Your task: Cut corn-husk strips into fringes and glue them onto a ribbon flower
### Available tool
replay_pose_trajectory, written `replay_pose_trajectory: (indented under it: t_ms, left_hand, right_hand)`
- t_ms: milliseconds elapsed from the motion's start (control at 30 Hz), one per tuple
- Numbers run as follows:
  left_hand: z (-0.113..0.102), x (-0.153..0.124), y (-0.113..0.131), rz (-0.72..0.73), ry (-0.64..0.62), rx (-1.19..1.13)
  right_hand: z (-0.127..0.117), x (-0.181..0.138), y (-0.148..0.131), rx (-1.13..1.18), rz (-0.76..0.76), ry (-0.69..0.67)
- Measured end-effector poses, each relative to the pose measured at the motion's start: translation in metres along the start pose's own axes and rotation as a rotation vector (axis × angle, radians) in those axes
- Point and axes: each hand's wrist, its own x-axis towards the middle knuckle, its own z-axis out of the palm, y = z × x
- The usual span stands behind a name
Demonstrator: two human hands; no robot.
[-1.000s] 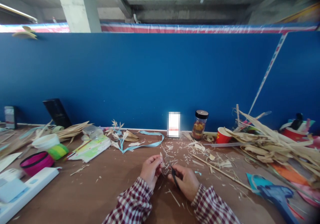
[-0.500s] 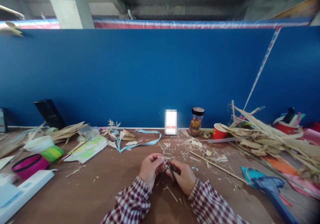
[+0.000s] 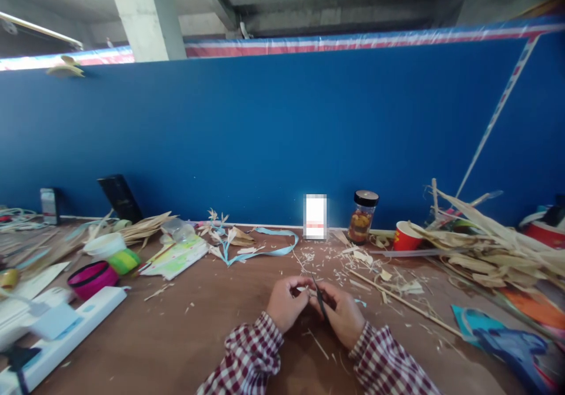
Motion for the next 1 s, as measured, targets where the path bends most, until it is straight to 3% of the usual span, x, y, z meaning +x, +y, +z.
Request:
replay_pose_trajectory:
  t_ms: [267,533,700,1000]
  left_hand:
    - [-0.002,-0.003,0.005,0.127,0.099,0.182]
    - [-0.001,-0.003,0.002,0.022,0.168,0.096]
    - [0.001,-0.001,0.000,-0.056,0.161,-0.044]
    - [0.003,0.000,-0.007,0.032,0.165,-0.051]
  right_hand:
    - [-0.002,-0.001,0.001,-0.076,-0.007,0.066]
    - [-0.006,-0.001,-0.015,-0.061,0.015,0.062]
    - [-0.005,-0.001,-0.010,-0.064,0.030,0.065]
    - [-0.003,0.000,-0.003,-0.062,0.021,0.066]
